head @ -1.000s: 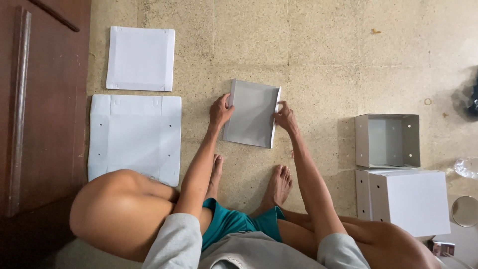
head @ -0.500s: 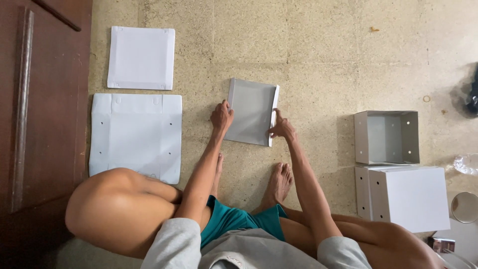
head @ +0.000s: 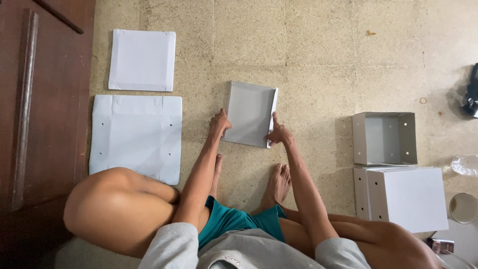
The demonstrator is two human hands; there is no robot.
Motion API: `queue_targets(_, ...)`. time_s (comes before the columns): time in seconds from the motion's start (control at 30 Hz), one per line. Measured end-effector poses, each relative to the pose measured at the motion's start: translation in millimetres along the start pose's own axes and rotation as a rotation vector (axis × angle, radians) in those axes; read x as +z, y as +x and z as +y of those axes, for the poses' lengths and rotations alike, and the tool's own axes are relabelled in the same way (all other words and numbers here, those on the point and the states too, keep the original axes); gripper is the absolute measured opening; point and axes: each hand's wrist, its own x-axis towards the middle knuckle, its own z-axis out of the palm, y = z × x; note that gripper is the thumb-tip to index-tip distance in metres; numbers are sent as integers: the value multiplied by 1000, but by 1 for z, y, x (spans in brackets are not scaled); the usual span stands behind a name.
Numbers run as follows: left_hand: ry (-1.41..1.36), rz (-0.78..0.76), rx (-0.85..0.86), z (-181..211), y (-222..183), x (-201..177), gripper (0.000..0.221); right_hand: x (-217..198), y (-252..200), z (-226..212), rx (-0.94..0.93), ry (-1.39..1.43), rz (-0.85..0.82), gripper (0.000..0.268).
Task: Assembling cardboard boxes by folding pre-cut sheets on the floor.
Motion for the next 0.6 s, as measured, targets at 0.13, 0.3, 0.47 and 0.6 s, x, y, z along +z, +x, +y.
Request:
queue_targets(0.13,-55,109,176,-6,6,3,58,6,19,16,-102,65,114,104)
queue_targets(0.3,-64,150,258,19,-29,-21,70,4,12,11,-163,50,154,99)
queue_targets(0.47,-38,222,348,27,-14,-30,71,3,12,13,-203,2,166,101)
queue_targets(0.6,-63,268,394,34,4,-40,73,3,8,11,-206,-27,176,103)
